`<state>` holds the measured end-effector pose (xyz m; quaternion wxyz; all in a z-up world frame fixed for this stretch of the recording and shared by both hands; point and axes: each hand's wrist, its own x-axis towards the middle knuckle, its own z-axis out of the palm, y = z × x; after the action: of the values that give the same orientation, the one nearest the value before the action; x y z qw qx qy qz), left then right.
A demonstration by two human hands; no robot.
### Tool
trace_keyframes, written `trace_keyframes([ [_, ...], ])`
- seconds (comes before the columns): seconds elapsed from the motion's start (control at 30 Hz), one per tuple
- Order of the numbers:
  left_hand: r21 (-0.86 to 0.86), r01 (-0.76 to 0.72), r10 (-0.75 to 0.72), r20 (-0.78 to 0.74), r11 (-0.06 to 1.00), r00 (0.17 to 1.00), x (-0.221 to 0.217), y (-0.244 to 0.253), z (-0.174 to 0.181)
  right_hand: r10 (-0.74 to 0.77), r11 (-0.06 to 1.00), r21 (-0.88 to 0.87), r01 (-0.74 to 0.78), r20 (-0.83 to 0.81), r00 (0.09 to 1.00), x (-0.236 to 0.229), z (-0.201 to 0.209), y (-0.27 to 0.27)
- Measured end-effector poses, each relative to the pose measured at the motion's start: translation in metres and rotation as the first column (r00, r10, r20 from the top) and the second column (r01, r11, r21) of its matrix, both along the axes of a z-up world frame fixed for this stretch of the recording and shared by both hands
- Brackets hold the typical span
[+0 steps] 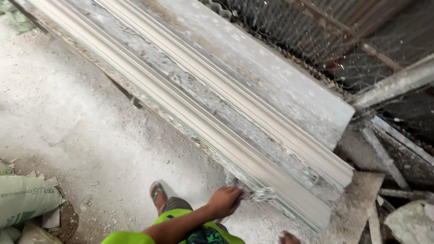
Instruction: Cleaning and smoothing the edges of gypsum crown moldings using a scraper tool.
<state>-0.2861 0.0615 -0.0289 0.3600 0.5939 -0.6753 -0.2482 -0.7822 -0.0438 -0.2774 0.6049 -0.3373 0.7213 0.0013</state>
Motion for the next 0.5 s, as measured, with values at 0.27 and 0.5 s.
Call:
trace_keyframes([
  [0.27, 0.251, -0.297, 0.338, -0.137, 0.921, 0.931, 0.165, 0.122, 0.0, 0.688, 0.648, -0.375, -0.663, -0.085, 0.721, 0.284, -0.074, 0.028],
  [0.5, 0.242, -0.619, 0.663, -0.208, 0.748, 0.719, 0.344, 0.188, 0.006, 0.639, 0.768, -0.115, -0.63, 0.203, 0.742, 0.566, -0.032, 0.044],
])
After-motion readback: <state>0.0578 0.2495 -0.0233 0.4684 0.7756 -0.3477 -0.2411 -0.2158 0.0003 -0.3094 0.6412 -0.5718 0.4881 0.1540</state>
